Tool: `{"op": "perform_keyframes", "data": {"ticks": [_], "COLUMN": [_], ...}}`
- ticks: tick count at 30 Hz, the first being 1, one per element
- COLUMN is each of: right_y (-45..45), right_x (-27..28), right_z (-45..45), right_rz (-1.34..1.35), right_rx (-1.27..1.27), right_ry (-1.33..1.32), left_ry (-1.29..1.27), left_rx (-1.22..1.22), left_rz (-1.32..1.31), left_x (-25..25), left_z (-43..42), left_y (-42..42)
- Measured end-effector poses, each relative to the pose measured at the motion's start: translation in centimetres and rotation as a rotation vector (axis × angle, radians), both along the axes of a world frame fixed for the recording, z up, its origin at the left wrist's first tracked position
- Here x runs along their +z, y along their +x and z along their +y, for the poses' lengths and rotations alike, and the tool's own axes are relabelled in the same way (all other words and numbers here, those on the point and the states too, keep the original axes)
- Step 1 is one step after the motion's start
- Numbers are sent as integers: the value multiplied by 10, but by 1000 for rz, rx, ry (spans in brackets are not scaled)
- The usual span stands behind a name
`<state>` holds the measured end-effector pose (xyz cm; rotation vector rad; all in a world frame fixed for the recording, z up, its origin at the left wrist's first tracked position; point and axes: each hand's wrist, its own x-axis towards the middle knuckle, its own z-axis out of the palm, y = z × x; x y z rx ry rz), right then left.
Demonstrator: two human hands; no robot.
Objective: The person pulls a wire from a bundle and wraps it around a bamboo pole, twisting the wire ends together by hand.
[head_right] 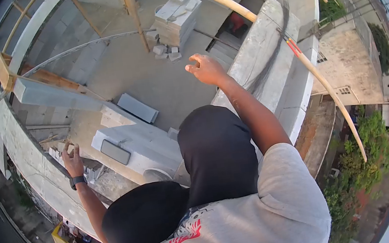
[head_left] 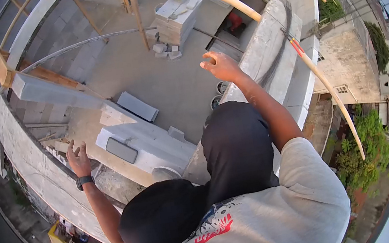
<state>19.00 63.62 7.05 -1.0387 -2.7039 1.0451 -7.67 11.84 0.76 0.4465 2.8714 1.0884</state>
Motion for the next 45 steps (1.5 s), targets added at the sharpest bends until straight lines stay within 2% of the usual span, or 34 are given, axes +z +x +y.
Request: {"op": "perform_keyframes", "data": {"ticks": [1,5,7,9,10,13,15,17,18,21,23,25,27,29,31,33,36,38,39,41,44,45], "right_y": [26,118,163,198,211,230,224,219,220,226,234,235,229,220,214,217,222,227,226,225,226,228], "right_x": [-19,-71,-91,-112,-120,-140,-137,-131,-134,-145,-154,-148,-132,-117,-127,-139,-158,-164,-158,-132,-122,-123], "right_z": [15,57,68,77,80,83,76,71,71,70,69,64,64,67,70,73,73,74,74,73,72,71], "right_rz": [1,154,158,158,156,122,34,-30,-33,-15,131,183,242,213,155,84,181,413,413,575,640,638], "right_rx": [-68,-623,-764,-855,-925,-1051,-1103,-1048,-1067,-1057,-1061,-1090,-1117,-1087,-1053,-1005,-1033,-1154,-1154,-1216,-1220,-1218], "right_ry": [7,-139,33,65,112,109,53,27,25,-54,-99,-83,-68,-127,-92,-58,-82,-345,-345,-684,-751,-752], "left_ry": [98,30,-255,-343,-368,-419,-480,-571,-538,-485,-412,-305,-309,-317,-294,-272,-216,-184,-198,-212,-202,-235], "left_rx": [-79,-335,-605,-683,-813,-1094,-1286,-1371,-1403,-1492,-1533,-1601,-1562,-1529,-1461,-1474,-1436,-1406,-1380,-1357,-1319,-1382], "left_rz": [-52,-87,-79,-60,-38,-28,74,1,-6,39,-114,-158,-173,-184,-370,-377,-351,-305,-334,-364,-344,-111], "left_x": [-3,57,88,115,121,127,100,82,68,35,34,10,-4,-8,-11,-22,-38,-42,-39,-34,-35,-41], "left_z": [11,87,130,184,210,295,344,399,422,474,501,515,522,528,531,530,522,522,524,528,534,535], "left_y": [-12,-11,-5,13,20,54,73,111,132,205,258,297,328,343,350,350,348,345,346,350,359,362]}}
